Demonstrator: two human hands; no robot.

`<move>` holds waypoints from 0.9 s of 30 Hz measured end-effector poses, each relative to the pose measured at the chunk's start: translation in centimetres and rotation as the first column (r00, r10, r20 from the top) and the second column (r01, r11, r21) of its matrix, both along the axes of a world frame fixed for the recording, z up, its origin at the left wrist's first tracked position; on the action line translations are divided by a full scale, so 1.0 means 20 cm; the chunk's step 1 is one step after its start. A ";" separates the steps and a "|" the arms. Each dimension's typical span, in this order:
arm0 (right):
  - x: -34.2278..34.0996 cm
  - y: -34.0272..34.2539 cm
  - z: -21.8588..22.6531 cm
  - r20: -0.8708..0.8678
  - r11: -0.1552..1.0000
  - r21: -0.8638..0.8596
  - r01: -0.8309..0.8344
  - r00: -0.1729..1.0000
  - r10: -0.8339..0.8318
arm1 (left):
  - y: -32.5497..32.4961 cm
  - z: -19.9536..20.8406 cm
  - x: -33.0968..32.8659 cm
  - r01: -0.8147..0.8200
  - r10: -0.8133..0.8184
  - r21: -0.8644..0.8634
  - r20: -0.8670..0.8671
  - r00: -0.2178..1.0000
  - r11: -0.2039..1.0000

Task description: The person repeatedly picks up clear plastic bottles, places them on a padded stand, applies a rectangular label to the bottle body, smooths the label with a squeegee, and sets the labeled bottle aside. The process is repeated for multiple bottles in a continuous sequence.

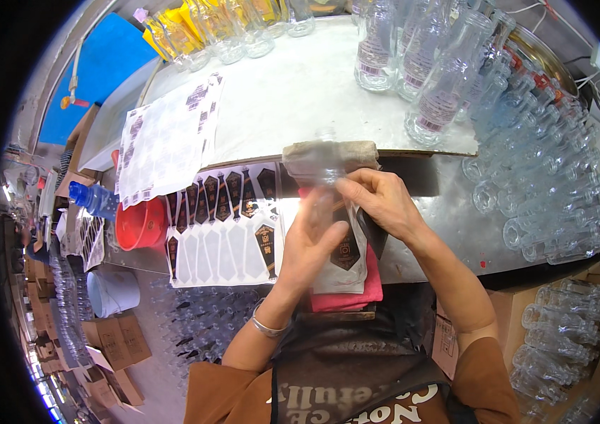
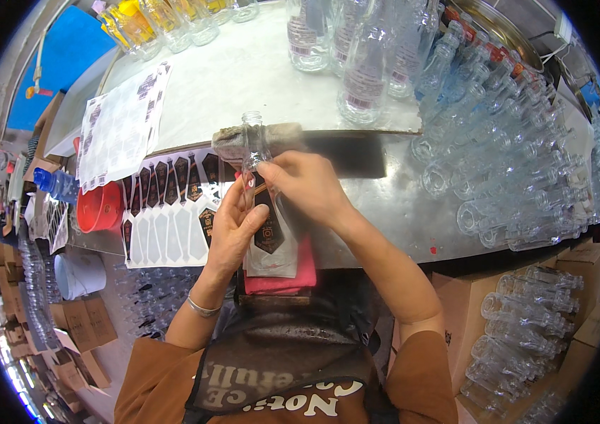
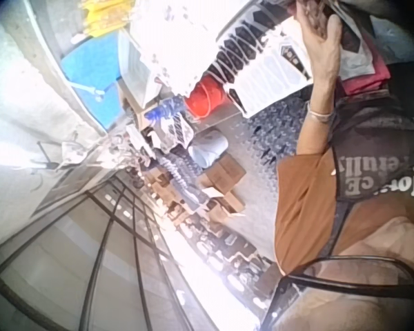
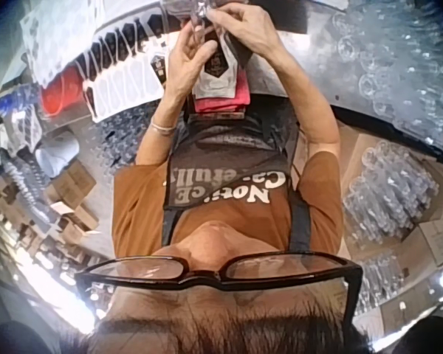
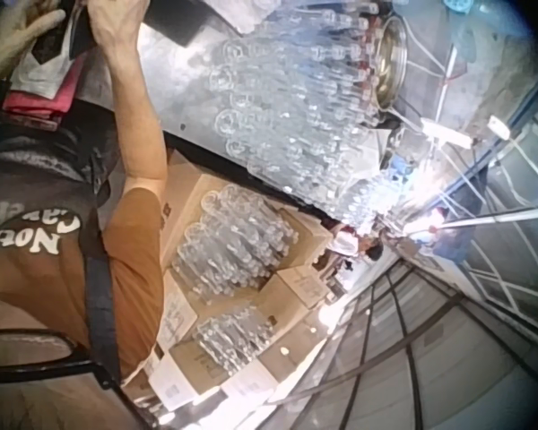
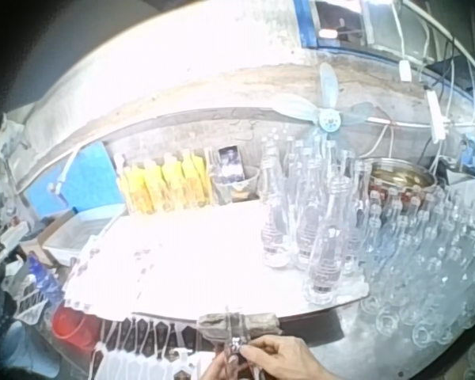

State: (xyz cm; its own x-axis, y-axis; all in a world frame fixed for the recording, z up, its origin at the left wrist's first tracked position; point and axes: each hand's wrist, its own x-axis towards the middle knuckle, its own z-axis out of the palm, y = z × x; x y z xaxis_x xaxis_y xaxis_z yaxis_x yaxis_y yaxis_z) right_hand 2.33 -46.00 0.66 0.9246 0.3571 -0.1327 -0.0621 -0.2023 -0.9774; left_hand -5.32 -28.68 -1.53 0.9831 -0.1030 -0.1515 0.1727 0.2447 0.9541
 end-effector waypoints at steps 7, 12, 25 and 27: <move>0.00 0.01 -0.01 0.035 1.000 0.007 0.026 0.999 -0.026 | 0.00 -0.02 0.00 -0.013 0.013 0.017 0.027 1.000 1.000; 0.01 0.00 0.02 0.028 0.999 -0.042 0.013 1.000 -0.012 | 0.03 0.10 0.09 -0.086 0.083 0.166 0.028 0.996 0.982; 0.01 0.00 0.00 -0.035 0.999 0.038 0.000 0.999 0.001 | 0.02 0.11 0.16 -0.115 0.117 0.169 0.003 0.993 0.979; 0.01 -0.02 -0.03 -0.119 0.989 0.149 0.009 0.993 0.009 | 0.02 0.10 0.16 -0.121 0.124 0.159 -0.007 0.992 0.980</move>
State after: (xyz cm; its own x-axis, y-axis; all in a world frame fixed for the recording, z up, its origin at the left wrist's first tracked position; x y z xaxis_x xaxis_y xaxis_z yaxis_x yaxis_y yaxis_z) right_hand 2.53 -46.36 0.15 0.9054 0.3811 -0.1871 -0.1797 -0.0553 -0.9822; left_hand -2.02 -28.34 0.55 0.9839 0.0443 -0.1732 0.1674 0.1114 0.9796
